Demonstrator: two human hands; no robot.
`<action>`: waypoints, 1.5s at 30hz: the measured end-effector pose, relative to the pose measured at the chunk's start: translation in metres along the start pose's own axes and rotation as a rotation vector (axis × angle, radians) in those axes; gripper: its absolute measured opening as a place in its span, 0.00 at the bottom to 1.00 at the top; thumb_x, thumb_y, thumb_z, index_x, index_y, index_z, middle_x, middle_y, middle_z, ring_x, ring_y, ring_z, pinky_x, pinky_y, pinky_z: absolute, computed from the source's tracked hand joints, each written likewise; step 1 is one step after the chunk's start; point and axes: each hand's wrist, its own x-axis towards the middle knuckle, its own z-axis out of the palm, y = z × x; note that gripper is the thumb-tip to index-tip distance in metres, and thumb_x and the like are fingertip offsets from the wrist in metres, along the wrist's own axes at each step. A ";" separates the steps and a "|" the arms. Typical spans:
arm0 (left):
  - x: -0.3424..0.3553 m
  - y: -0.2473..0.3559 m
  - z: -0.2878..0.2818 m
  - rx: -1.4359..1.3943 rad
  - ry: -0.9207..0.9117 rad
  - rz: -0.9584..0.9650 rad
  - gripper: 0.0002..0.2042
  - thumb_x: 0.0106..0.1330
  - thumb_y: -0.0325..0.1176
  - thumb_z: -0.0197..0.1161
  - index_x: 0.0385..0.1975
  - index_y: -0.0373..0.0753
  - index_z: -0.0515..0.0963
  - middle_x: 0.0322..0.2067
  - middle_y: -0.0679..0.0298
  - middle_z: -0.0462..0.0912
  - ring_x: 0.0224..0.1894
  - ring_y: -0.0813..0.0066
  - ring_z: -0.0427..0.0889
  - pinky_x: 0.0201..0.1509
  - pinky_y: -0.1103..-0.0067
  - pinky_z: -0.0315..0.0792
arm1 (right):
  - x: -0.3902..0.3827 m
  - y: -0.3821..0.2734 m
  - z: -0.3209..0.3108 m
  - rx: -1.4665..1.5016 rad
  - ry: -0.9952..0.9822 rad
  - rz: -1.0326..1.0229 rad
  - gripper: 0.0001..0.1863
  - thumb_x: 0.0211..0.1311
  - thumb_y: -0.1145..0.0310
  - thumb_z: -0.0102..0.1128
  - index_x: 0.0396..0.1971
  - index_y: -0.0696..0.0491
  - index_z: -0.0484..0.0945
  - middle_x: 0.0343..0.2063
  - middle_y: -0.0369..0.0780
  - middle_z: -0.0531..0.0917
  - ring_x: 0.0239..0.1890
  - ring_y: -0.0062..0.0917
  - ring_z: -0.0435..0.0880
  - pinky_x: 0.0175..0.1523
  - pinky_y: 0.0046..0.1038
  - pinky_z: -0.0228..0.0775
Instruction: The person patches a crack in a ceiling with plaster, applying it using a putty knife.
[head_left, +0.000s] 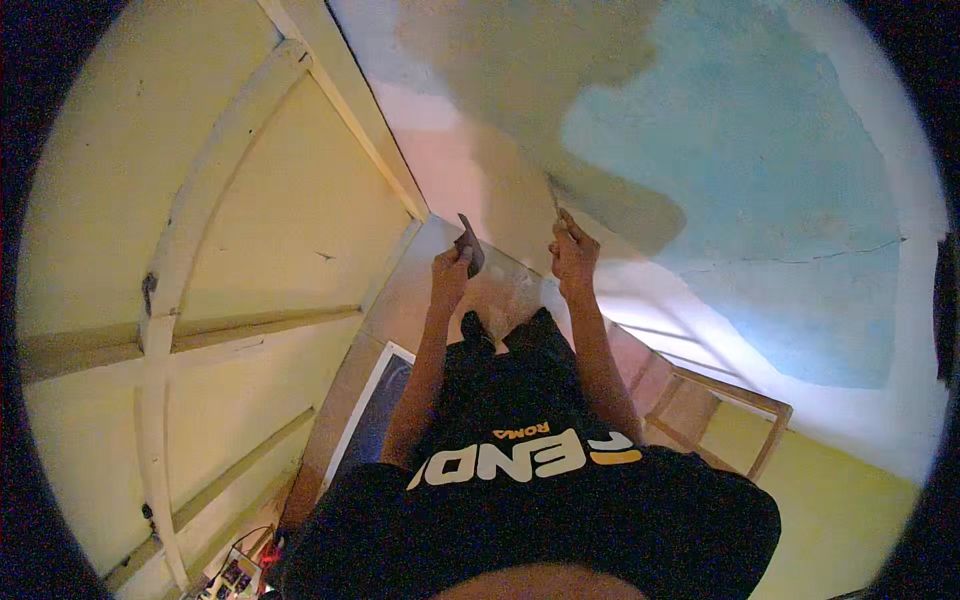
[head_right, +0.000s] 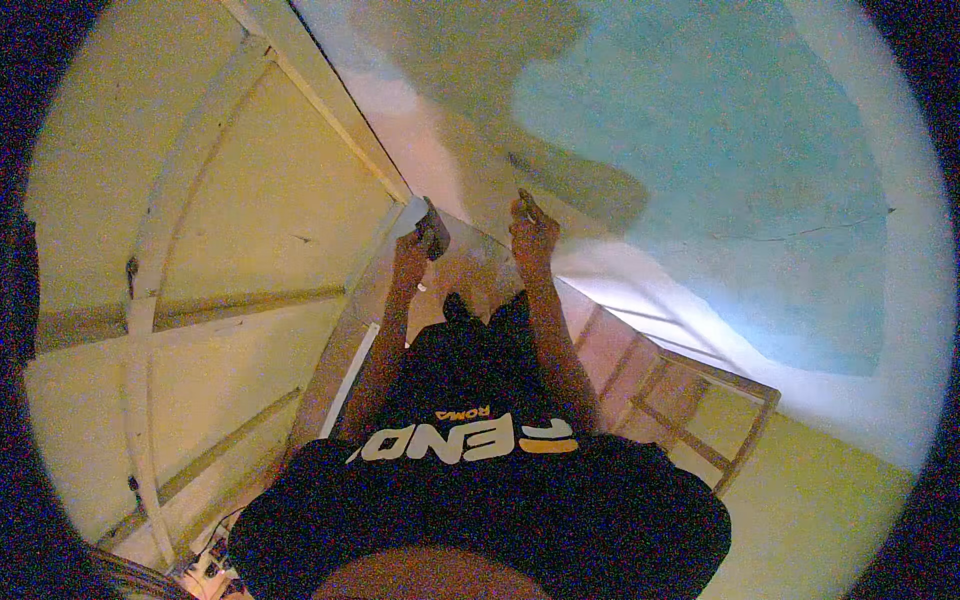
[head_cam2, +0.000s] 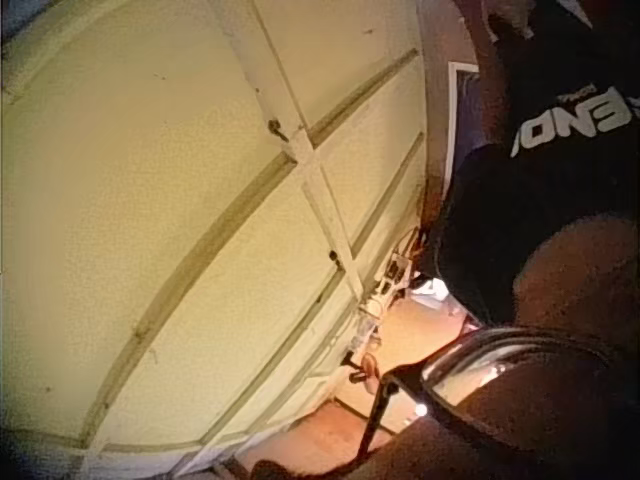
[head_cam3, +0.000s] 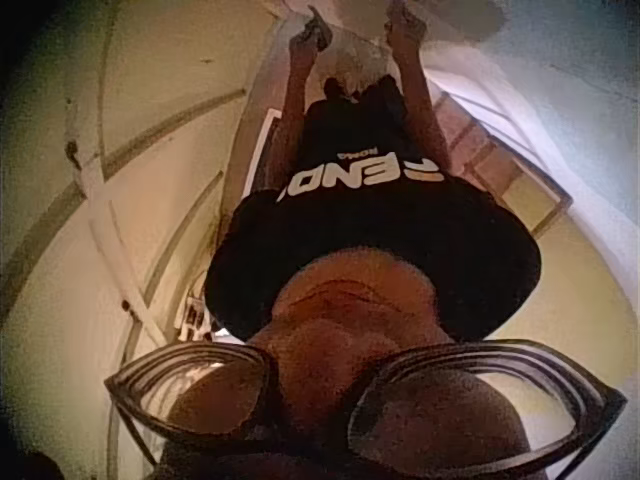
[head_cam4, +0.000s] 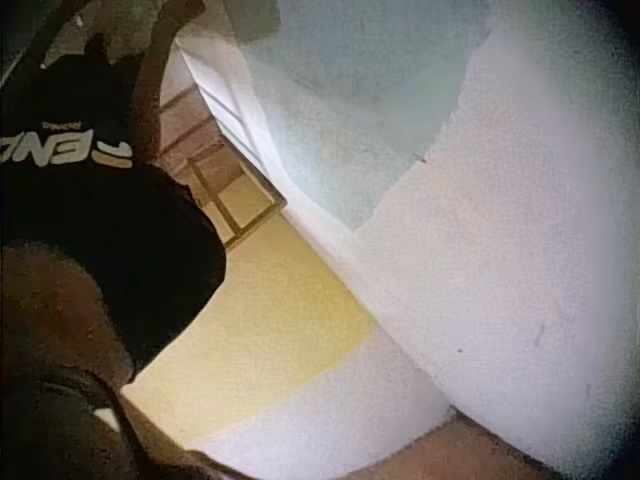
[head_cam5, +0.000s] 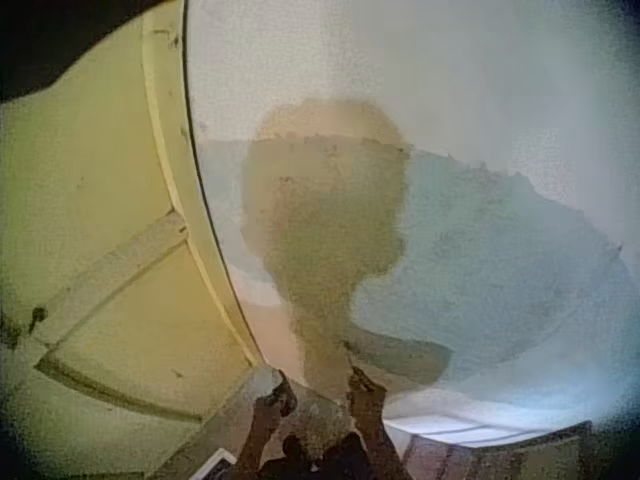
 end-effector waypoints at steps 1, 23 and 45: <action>0.005 0.005 0.006 -0.002 -0.014 0.009 0.13 0.66 0.34 0.54 0.32 0.28 0.78 0.23 0.68 0.77 0.25 0.83 0.72 0.31 0.77 0.70 | 0.017 0.013 -0.007 0.003 0.014 -0.008 0.22 0.59 0.61 0.61 0.53 0.50 0.75 0.12 0.30 0.67 0.10 0.10 0.56 0.14 0.15 0.46; 0.016 -0.024 0.008 0.034 -0.027 -0.023 0.14 0.63 0.34 0.54 0.32 0.25 0.76 0.20 0.54 0.78 0.25 0.74 0.77 0.32 0.74 0.70 | 0.008 0.004 0.001 0.016 -0.007 -0.011 0.20 0.59 0.61 0.62 0.51 0.49 0.77 0.12 0.29 0.69 0.09 0.09 0.57 0.12 0.15 0.46; 0.012 -0.032 -0.001 0.053 -0.011 -0.023 0.16 0.65 0.36 0.54 0.26 0.26 0.76 0.18 0.67 0.74 0.21 0.79 0.69 0.26 0.75 0.65 | 0.018 0.027 0.006 0.015 0.016 0.005 0.20 0.60 0.61 0.61 0.52 0.52 0.76 0.13 0.30 0.69 0.10 0.10 0.57 0.14 0.16 0.47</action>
